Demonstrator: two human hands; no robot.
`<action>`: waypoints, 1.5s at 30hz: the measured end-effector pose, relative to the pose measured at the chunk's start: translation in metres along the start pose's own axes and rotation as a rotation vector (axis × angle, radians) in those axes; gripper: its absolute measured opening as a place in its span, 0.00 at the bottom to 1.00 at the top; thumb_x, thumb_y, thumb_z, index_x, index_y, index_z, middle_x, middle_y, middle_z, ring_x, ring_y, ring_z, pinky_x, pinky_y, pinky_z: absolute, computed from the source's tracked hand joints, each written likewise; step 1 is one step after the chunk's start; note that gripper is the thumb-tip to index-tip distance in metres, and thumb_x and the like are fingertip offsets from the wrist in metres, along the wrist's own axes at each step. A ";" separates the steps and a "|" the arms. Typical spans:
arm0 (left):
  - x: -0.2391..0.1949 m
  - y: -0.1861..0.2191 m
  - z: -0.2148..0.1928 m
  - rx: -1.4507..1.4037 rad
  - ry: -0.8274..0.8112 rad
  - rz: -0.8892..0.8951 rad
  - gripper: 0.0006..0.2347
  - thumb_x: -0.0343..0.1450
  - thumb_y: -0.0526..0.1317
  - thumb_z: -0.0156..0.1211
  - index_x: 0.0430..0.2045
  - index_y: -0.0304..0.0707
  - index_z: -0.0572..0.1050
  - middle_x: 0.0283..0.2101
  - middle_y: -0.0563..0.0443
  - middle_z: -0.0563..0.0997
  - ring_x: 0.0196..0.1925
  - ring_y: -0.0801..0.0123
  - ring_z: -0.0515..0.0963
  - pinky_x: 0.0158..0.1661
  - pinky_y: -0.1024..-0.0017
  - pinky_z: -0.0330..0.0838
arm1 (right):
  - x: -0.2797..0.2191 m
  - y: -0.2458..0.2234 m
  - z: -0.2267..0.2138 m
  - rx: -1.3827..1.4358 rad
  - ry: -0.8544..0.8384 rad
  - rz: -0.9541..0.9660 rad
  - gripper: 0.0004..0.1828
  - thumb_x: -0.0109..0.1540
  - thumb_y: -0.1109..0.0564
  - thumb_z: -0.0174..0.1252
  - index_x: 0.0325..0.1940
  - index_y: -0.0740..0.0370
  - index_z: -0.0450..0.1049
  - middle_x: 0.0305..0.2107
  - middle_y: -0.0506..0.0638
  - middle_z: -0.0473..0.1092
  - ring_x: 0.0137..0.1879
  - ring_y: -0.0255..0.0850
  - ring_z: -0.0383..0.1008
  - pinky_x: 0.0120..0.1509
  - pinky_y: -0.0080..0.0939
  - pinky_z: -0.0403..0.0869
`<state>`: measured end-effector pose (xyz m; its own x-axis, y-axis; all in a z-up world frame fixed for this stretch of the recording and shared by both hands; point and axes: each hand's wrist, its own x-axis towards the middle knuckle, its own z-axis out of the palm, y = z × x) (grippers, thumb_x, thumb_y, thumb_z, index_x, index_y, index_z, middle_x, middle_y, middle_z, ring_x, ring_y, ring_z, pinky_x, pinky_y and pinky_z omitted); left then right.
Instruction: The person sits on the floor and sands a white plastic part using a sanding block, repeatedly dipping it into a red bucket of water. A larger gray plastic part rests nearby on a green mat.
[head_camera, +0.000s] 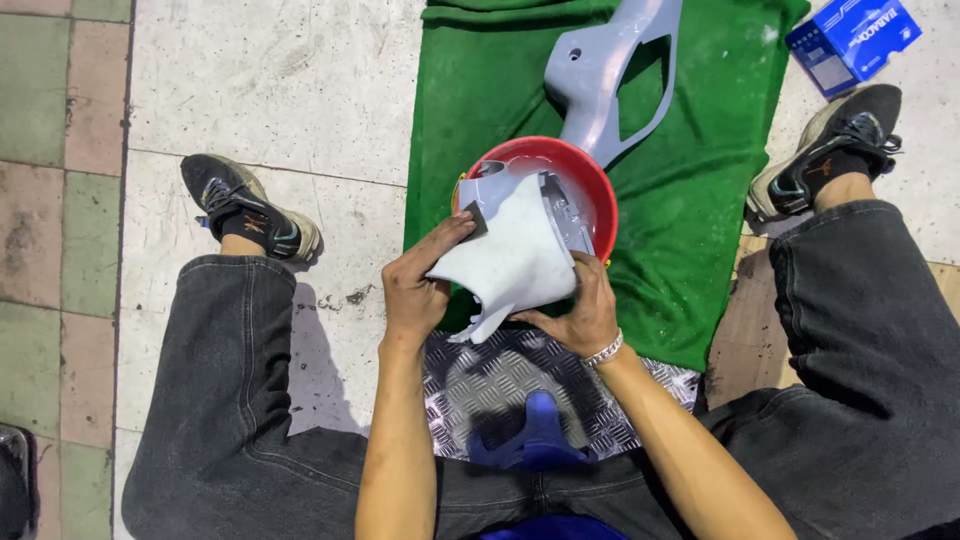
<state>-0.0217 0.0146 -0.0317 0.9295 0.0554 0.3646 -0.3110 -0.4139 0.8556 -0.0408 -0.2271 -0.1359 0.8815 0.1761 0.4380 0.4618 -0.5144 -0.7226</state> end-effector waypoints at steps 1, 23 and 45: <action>0.002 0.003 -0.001 -0.002 -0.002 0.002 0.16 0.70 0.23 0.56 0.47 0.42 0.82 0.49 0.47 0.85 0.57 0.54 0.82 0.59 0.58 0.74 | 0.000 -0.001 0.001 -0.002 0.002 0.001 0.51 0.41 0.36 0.82 0.53 0.65 0.62 0.48 0.62 0.70 0.52 0.60 0.75 0.55 0.61 0.74; 0.031 0.089 0.007 -0.009 0.135 -0.154 0.14 0.70 0.24 0.55 0.46 0.37 0.81 0.46 0.41 0.85 0.52 0.49 0.84 0.52 0.56 0.77 | -0.001 0.003 0.015 0.027 0.137 -0.123 0.52 0.47 0.36 0.78 0.61 0.66 0.61 0.49 0.66 0.67 0.51 0.65 0.71 0.57 0.67 0.69; 0.053 0.019 0.016 0.108 0.068 -0.192 0.14 0.68 0.28 0.54 0.42 0.45 0.83 0.41 0.49 0.87 0.48 0.52 0.85 0.49 0.60 0.78 | 0.019 -0.008 0.019 -0.154 0.047 -0.078 0.52 0.48 0.32 0.76 0.60 0.66 0.62 0.51 0.63 0.67 0.57 0.61 0.69 0.69 0.65 0.58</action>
<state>0.0246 -0.0054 -0.0018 0.9529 0.2023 0.2262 -0.1034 -0.4844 0.8687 -0.0259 -0.2035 -0.1324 0.8362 0.1831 0.5169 0.5051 -0.6241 -0.5961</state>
